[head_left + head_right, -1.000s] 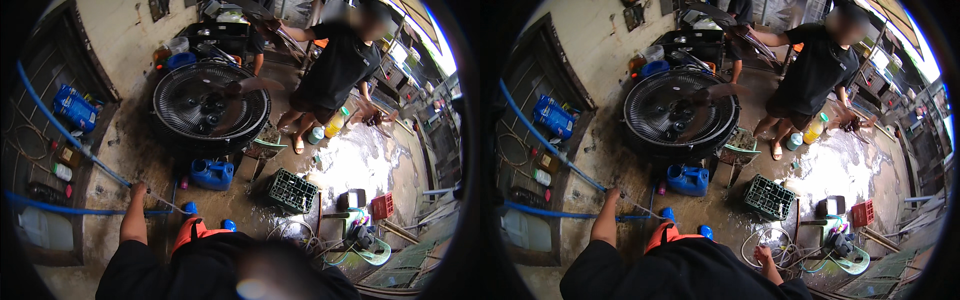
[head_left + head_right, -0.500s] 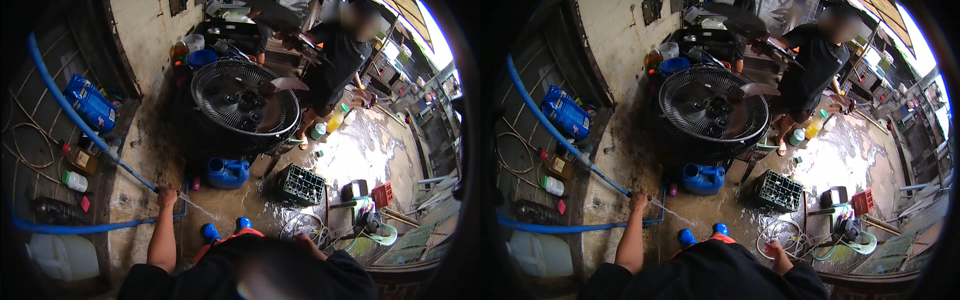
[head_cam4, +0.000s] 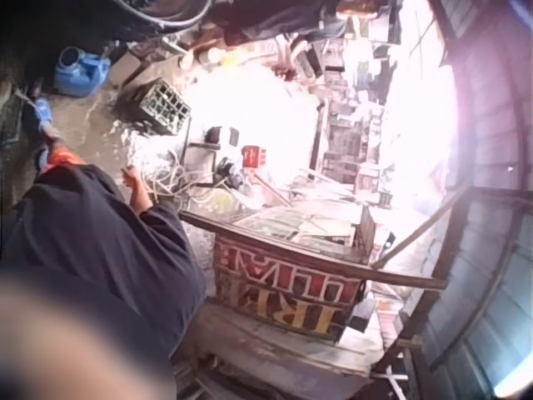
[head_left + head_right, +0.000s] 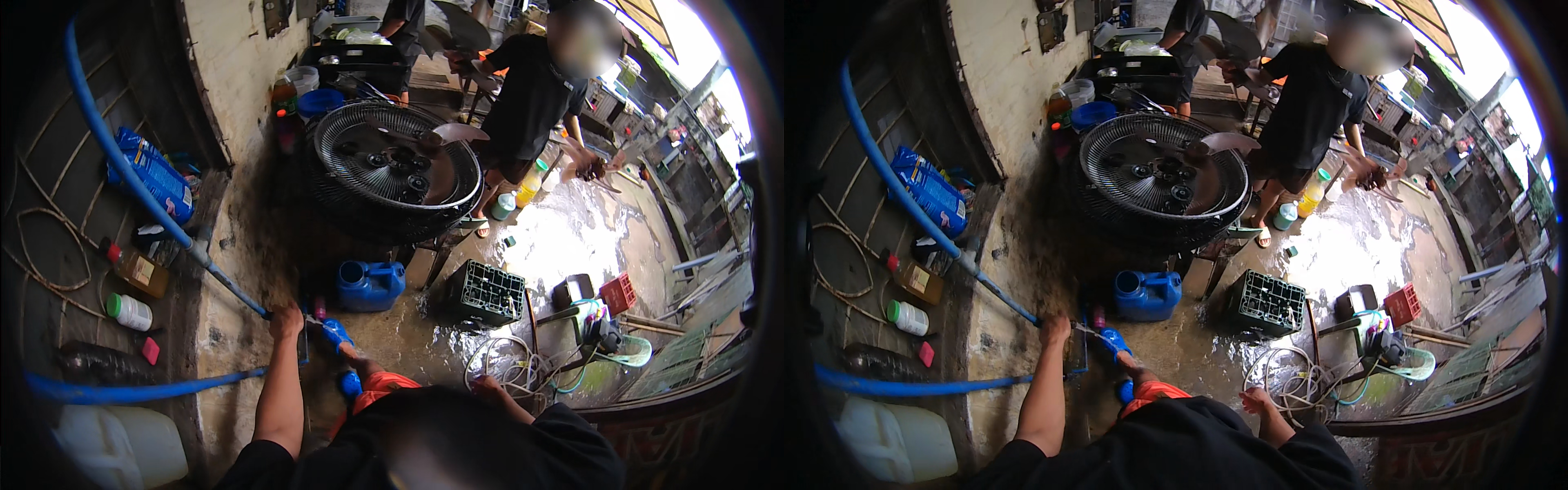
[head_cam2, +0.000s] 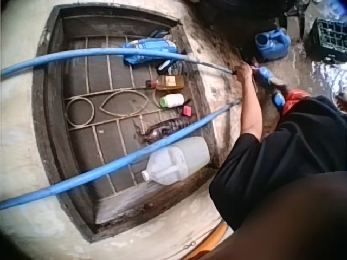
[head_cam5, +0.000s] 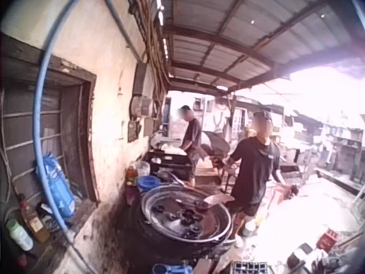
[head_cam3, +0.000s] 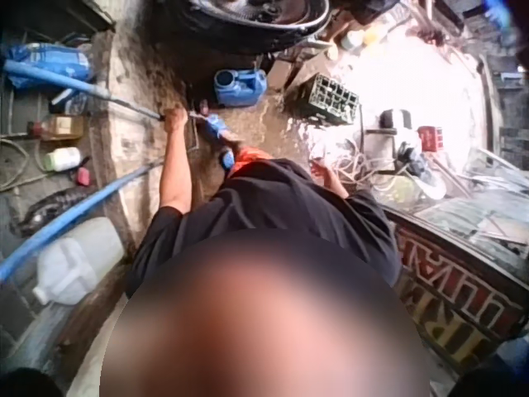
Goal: The person washes a fan cage and blades using a hose and a brush in a wet workshop area. They rinse the parts thoroughly, scrub them, and then reassemble the fan before carrying it away.
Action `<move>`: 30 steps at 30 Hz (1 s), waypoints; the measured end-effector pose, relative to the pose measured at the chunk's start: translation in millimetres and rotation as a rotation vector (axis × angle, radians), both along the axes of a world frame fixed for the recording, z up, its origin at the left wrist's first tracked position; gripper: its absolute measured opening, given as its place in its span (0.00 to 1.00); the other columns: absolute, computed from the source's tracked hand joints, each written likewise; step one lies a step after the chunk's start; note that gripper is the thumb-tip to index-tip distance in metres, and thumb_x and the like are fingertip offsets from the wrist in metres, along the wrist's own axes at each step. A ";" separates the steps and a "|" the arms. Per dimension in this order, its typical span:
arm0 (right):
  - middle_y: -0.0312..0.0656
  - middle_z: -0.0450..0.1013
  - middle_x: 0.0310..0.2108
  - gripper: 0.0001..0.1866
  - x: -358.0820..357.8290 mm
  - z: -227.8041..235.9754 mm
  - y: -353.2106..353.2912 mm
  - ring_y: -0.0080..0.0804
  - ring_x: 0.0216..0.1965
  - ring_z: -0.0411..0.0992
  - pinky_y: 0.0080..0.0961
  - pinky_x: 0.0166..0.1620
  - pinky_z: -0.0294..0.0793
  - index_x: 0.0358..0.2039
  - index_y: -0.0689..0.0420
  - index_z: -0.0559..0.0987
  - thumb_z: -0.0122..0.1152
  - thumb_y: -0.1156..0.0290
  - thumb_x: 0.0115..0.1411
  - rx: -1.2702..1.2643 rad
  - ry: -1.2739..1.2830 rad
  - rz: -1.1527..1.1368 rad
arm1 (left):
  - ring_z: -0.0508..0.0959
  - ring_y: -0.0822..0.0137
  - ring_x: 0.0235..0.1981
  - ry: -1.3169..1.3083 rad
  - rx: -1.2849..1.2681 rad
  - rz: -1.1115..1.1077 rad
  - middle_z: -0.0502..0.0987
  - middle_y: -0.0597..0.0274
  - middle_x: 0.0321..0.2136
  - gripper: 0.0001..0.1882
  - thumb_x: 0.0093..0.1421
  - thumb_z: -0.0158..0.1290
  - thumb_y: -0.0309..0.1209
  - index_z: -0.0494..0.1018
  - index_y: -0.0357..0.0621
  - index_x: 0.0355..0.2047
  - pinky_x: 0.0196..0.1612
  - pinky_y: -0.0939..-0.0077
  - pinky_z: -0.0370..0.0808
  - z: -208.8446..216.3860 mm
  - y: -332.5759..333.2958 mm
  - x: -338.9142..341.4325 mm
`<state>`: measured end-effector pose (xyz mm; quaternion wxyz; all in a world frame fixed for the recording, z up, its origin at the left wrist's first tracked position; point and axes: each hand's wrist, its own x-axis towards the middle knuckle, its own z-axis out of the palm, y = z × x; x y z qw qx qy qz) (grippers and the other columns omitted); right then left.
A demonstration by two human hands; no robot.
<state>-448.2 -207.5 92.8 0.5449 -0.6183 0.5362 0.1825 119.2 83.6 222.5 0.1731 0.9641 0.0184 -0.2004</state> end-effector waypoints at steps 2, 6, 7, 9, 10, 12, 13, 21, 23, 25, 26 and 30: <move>0.38 0.76 0.27 0.16 -17.7 -23.6 16.7 0.31 0.23 0.75 0.31 0.22 0.72 0.41 0.56 0.77 0.59 0.56 0.64 -0.052 -0.042 0.099 | 0.77 0.39 0.51 -0.008 0.018 -0.032 0.75 0.35 0.51 0.36 0.67 0.36 0.52 0.60 0.29 0.59 0.54 0.50 0.73 -11.3 3.9 4.2; 0.38 0.75 0.22 0.19 -35.1 -55.5 32.1 0.30 0.20 0.73 0.32 0.21 0.71 0.33 0.56 0.80 0.61 0.50 0.63 0.313 -0.291 -0.130 | 0.78 0.41 0.49 -0.030 0.169 -0.384 0.76 0.37 0.49 0.29 0.66 0.37 0.49 0.72 0.35 0.50 0.52 0.48 0.74 -65.7 21.3 32.5; 0.38 0.74 0.18 0.20 -35.1 -54.8 32.3 0.30 0.17 0.72 0.33 0.20 0.71 0.28 0.55 0.80 0.58 0.51 0.65 0.233 0.006 -0.159 | 0.78 0.42 0.49 -0.029 0.235 -0.581 0.77 0.37 0.48 0.28 0.66 0.37 0.47 0.75 0.37 0.47 0.52 0.47 0.74 -83.5 29.2 48.2; 0.37 0.74 0.16 0.21 -37.8 -38.5 30.4 0.29 0.15 0.72 0.31 0.19 0.72 0.23 0.54 0.79 0.55 0.52 0.65 -0.057 0.015 0.313 | 0.79 0.42 0.47 -0.035 0.275 -0.901 0.77 0.39 0.47 0.24 0.66 0.37 0.43 0.80 0.41 0.40 0.50 0.47 0.74 -117.7 45.8 77.3; 0.38 0.75 0.16 0.20 -45.4 -22.5 39.0 0.29 0.16 0.73 0.30 0.20 0.73 0.23 0.54 0.78 0.55 0.52 0.64 -0.003 -0.037 -0.103 | 0.79 0.41 0.46 0.054 0.184 -0.766 0.78 0.40 0.47 0.24 0.66 0.37 0.43 0.80 0.40 0.40 0.49 0.47 0.74 -127.4 54.5 91.3; 0.39 0.76 0.17 0.17 -47.8 13.9 47.1 0.31 0.17 0.75 0.31 0.22 0.75 0.31 0.56 0.81 0.58 0.54 0.62 -0.213 -0.005 -0.212 | 0.78 0.39 0.45 0.040 0.164 -0.703 0.78 0.39 0.46 0.24 0.66 0.37 0.41 0.77 0.37 0.45 0.49 0.46 0.73 -136.5 52.3 100.9; 0.41 0.78 0.21 0.19 -52.2 34.0 49.1 0.35 0.22 0.77 0.33 0.28 0.77 0.35 0.57 0.82 0.61 0.53 0.59 -0.250 0.065 -0.210 | 0.77 0.38 0.46 -0.071 0.226 -0.788 0.78 0.37 0.45 0.25 0.66 0.37 0.41 0.74 0.34 0.50 0.50 0.47 0.73 -131.7 51.3 100.9; 0.41 0.78 0.26 0.20 -133.6 50.9 57.2 0.32 0.24 0.77 0.32 0.27 0.79 0.40 0.58 0.81 0.62 0.53 0.59 -0.105 0.298 -0.381 | 0.75 0.35 0.51 -0.029 0.189 -0.443 0.76 0.29 0.46 0.30 0.65 0.38 0.36 0.50 0.29 0.62 0.54 0.50 0.71 -29.6 31.1 24.2; 0.42 0.78 0.25 0.20 -164.7 23.5 64.1 0.36 0.25 0.78 0.35 0.27 0.78 0.36 0.56 0.83 0.60 0.52 0.59 -0.143 0.226 -0.500 | 0.75 0.36 0.51 0.003 0.272 -0.451 0.75 0.32 0.48 0.28 0.66 0.38 0.36 0.54 0.30 0.61 0.54 0.50 0.71 -20.2 21.2 17.2; 0.40 0.75 0.23 0.16 -183.9 1.0 61.4 0.31 0.19 0.74 0.33 0.19 0.69 0.41 0.55 0.80 0.63 0.58 0.59 0.228 -0.207 -1.195 | 0.76 0.39 0.51 -0.024 0.237 -0.502 0.76 0.36 0.49 0.26 0.66 0.38 0.34 0.57 0.30 0.61 0.55 0.51 0.70 -20.2 6.0 18.0; 0.41 0.75 0.21 0.16 -188.8 -4.3 60.6 0.32 0.19 0.73 0.33 0.21 0.72 0.36 0.56 0.81 0.63 0.55 0.59 -0.093 -0.227 -1.015 | 0.76 0.41 0.52 -0.204 0.032 -0.651 0.77 0.38 0.49 0.26 0.65 0.38 0.33 0.58 0.31 0.61 0.56 0.52 0.70 -22.9 -7.5 19.9; 0.42 0.77 0.23 0.18 -210.0 -2.7 68.7 0.33 0.21 0.76 0.34 0.23 0.76 0.36 0.58 0.80 0.64 0.54 0.58 0.009 0.129 -0.742 | 0.75 0.43 0.53 -0.191 0.017 -0.551 0.77 0.37 0.48 0.27 0.66 0.39 0.31 0.57 0.28 0.62 0.59 0.54 0.68 -35.1 -9.8 34.5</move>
